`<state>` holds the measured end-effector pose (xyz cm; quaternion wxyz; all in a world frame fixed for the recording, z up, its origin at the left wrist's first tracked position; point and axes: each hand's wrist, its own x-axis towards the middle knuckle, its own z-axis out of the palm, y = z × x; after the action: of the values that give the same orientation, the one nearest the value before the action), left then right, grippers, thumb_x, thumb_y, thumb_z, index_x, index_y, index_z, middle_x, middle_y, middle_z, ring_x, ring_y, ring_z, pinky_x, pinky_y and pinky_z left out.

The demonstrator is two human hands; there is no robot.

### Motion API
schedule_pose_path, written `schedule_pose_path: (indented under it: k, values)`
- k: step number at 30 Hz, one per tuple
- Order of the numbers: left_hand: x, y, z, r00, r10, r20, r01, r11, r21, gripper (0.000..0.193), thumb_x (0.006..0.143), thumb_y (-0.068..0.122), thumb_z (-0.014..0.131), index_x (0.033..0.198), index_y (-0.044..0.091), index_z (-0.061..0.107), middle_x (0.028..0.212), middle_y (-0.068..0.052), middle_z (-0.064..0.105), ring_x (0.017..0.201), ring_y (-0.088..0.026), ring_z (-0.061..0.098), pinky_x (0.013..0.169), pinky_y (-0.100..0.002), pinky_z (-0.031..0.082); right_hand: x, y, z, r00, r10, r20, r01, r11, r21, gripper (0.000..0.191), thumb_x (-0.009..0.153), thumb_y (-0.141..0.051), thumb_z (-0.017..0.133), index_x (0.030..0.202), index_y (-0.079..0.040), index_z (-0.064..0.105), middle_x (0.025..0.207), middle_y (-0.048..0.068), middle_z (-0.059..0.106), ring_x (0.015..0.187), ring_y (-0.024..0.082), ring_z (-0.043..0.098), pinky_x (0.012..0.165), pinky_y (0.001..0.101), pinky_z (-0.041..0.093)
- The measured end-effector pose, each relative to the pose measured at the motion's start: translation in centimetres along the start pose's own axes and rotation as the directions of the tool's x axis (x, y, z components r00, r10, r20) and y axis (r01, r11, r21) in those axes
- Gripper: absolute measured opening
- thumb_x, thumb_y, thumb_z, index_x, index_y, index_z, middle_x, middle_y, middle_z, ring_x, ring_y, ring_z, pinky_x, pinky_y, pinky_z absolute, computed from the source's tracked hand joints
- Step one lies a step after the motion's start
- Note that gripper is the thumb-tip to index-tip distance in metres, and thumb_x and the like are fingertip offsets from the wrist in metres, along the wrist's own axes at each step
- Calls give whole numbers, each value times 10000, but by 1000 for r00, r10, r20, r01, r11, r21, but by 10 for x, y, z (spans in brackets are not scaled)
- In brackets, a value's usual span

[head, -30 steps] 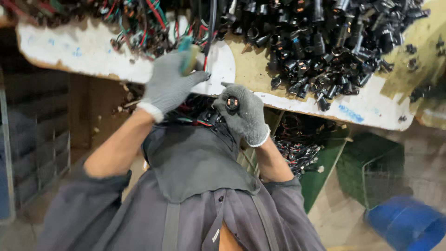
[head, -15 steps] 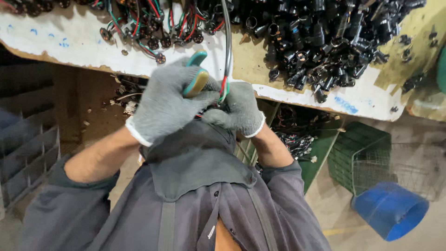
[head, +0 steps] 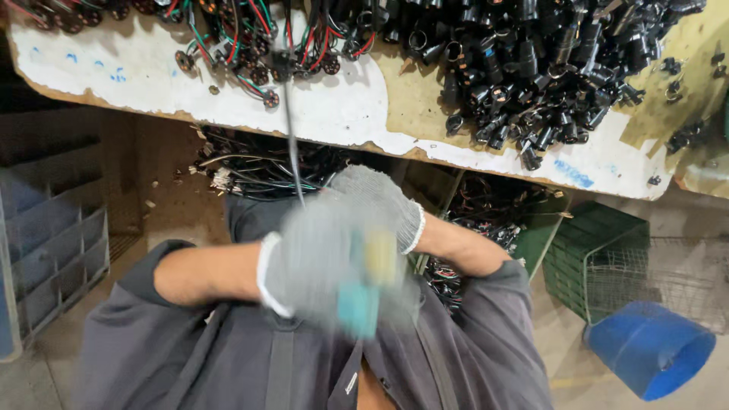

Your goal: The person wearing work gloves uses pliers to cut and strip insulation from the ends of black electrical wires at a workbench, processing one wire at a time and placing the prepared wires aside while handling piles of wire harnesses and connectors.

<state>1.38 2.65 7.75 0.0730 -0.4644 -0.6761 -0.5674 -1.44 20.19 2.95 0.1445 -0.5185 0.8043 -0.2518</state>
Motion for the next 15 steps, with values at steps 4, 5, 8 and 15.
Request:
schedule_pose_path:
  k: [4, 5, 8, 15]
  values:
    - [20, -58, -40, 840, -284, -462, 539, 525, 659, 288, 903, 292, 910, 890, 65, 735, 952, -159, 644, 765, -301, 647, 633, -413, 502, 2, 5, 6, 995, -92, -23, 91, 995, -50, 387, 797, -476, 680, 898, -104, 640, 856, 102, 618, 833, 319, 619, 755, 482, 496]
    - [22, -83, -45, 824, -356, -441, 560, 393, 729, 358, 863, 395, 922, 877, 80, 752, 878, -145, 637, 694, -300, 642, 562, -419, 482, 0, 8, 6, 997, -12, 75, 18, 997, -78, 331, 806, -428, 695, 867, -107, 639, 850, 102, 625, 828, 318, 621, 767, 473, 500]
    - [6, -120, -39, 804, -449, -389, 548, 309, 777, 444, 771, 516, 920, 830, 100, 774, 788, -146, 634, 655, -328, 648, 530, -446, 472, -13, 20, -6, 958, 287, -20, -288, 954, -82, 280, 908, -313, 741, 1037, -79, 657, 880, 105, 634, 869, 333, 622, 782, 475, 489]
    - [-21, -92, 7, 725, -575, -380, 689, 588, 424, 215, 945, 340, 806, 974, 127, 816, 847, -163, 667, 745, -343, 672, 669, -452, 518, -20, 105, -67, 603, 229, -765, -636, 716, -287, 346, 963, -191, 806, 1237, -60, 640, 985, 113, 653, 860, 310, 628, 741, 434, 487]
